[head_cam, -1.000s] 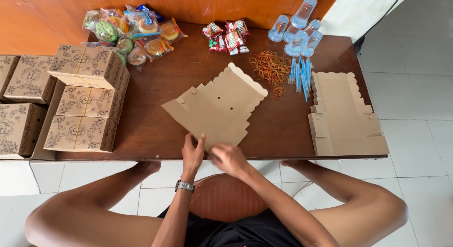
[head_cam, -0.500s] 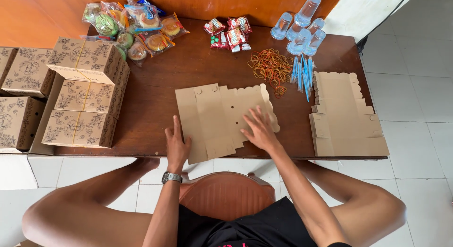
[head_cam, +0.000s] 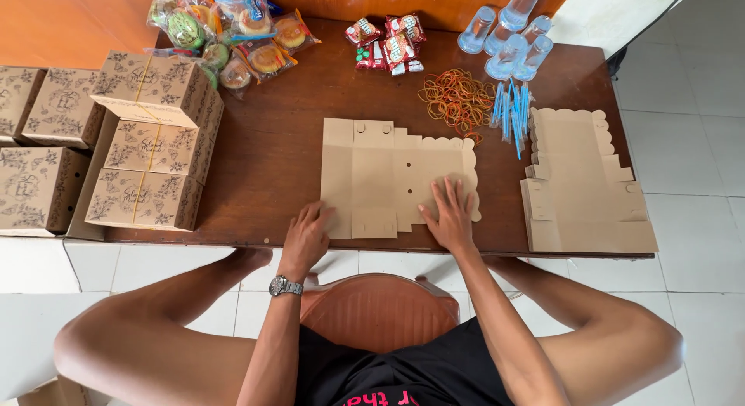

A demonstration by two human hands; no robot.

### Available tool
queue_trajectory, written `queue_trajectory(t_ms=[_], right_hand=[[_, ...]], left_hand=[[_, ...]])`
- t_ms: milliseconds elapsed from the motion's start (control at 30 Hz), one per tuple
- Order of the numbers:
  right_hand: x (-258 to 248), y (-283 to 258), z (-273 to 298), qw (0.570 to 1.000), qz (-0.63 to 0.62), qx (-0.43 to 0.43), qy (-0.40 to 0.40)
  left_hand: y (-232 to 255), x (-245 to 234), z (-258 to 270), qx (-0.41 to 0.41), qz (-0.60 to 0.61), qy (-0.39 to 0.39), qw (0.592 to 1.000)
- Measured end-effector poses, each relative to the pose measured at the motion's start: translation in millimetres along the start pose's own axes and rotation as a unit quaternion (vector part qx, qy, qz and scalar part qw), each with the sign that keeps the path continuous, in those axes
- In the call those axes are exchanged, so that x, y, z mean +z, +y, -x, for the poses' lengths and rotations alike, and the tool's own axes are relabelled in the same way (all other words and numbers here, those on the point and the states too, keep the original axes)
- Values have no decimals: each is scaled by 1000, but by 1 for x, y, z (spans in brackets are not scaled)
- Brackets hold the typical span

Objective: Folding cardboard boxes and filling them with snacks and water bottles.

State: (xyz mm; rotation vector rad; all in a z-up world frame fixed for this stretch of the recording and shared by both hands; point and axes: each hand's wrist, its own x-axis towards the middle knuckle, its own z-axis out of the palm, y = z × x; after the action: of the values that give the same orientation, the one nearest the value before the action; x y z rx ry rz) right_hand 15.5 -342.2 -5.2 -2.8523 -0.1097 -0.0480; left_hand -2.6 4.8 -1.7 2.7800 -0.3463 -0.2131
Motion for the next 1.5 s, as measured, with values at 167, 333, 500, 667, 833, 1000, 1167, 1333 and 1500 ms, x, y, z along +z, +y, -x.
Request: queue_trajectory(t_ms=[167, 333, 500, 667, 833, 1000, 1167, 1333, 1500], right_hand=[[12, 7, 1, 999, -13, -4, 30], [19, 12, 2, 998, -21, -7, 53], [19, 12, 1, 998, -20, 4, 52], [17, 11, 1, 999, -16, 8, 47], [18, 11, 0, 999, -9, 9, 47], [18, 12, 0, 999, -17, 4, 51], [16, 9, 2, 998, -16, -2, 63], [16, 10, 1, 997, -19, -5, 72], [16, 9, -1, 997, -24, -3, 74]], left_hand=[[-1, -14, 4, 20, 13, -34, 999], [-4, -14, 5, 28, 5, -35, 999], [-2, -32, 6, 20, 73, -58, 995], [-10, -26, 7, 23, 89, -67, 994], [-10, -29, 6, 21, 89, -68, 994], [-7, -41, 9, 7, 157, -48, 986], [-2, -37, 2, -3, 245, 62, 967], [8, -17, -6, -63, 292, 177, 938], [-4, 35, -21, -119, 209, 293, 925]])
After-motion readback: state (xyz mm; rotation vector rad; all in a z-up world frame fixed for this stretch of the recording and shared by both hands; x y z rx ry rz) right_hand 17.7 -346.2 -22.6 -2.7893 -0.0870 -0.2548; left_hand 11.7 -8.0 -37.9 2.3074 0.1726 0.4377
